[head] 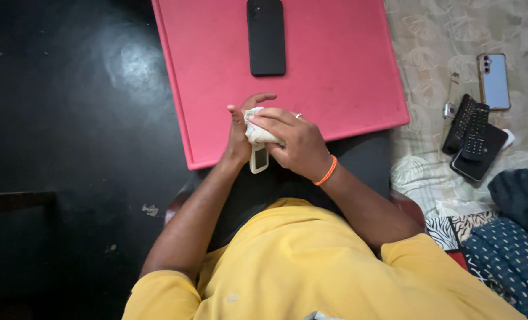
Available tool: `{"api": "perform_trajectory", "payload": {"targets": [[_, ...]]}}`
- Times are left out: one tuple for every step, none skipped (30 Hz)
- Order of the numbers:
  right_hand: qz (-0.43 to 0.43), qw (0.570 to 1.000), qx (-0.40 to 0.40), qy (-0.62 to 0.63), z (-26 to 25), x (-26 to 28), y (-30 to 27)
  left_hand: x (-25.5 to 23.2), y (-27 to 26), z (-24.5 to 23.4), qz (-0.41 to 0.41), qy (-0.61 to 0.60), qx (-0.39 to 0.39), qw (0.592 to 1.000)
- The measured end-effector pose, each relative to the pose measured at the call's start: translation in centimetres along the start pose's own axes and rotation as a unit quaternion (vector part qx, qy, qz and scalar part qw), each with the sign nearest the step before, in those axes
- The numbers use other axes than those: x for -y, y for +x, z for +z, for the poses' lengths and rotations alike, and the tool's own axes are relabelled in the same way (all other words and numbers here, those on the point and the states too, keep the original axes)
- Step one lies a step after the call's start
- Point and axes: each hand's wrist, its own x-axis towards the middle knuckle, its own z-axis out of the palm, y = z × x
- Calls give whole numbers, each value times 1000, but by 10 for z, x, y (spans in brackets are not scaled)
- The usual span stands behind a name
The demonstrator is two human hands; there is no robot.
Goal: The person wipes a pink tray, a smartwatch, a remote control, and two smartphones using a cloth. The person handles each item one at a time, wiping the surfaces and placing them back on the tray.
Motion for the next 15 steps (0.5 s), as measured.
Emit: {"api": "perform_trajectory", "payload": {"targets": [[-6, 1000, 0, -5, -1, -1, 1, 1, 0, 0, 2, 4, -4, 1000], [-12, 1000, 1, -10, -3, -2, 1, 2, 1, 1, 4, 8, -8, 1000], [-3, 1000, 10, -16, -4, -2, 0, 3, 1, 1, 6, 12, -11, 1000], [6, 999, 19, -25, -6, -3, -2, 3, 1, 3, 8, 23, -16, 1000], [15, 999, 28, -33, -7, -4, -3, 4, -1, 4, 11, 34, -21, 999], [15, 999, 21, -37, -8, -5, -4, 5, -2, 5, 13, 43, -27, 999], [16, 999, 14, -41, -7, -6, -5, 5, -2, 6, 12, 44, -29, 999], [16, 999, 8, -45, -6, -7, -7, 6, -2, 6, 11, 46, -32, 998], [25, 999, 5, -42, -6, -8, -9, 7, -2, 6, 10, 47, -34, 998], [33, 999, 2, -39, -5, -8, -11, 7, -2, 6, 13, 49, -41, 998], [41, 999, -2, -36, -4, -8, -12, 7, -2, 7, 15, 50, -47, 998], [43, 999, -4, -33, -4, -9, -12, 6, -2, 7, 17, 52, -53, 997], [45, 998, -6, -31, -4, -11, -12, 6, -2, 6, 15, 49, -51, 997], [48, 998, -9, -29, -4, -11, -11, 6, -2, 6, 12, 45, -49, 998], [53, 999, -5, -10, -4, -11, -11, 5, -2, 6, 10, 41, -47, 998]]}}
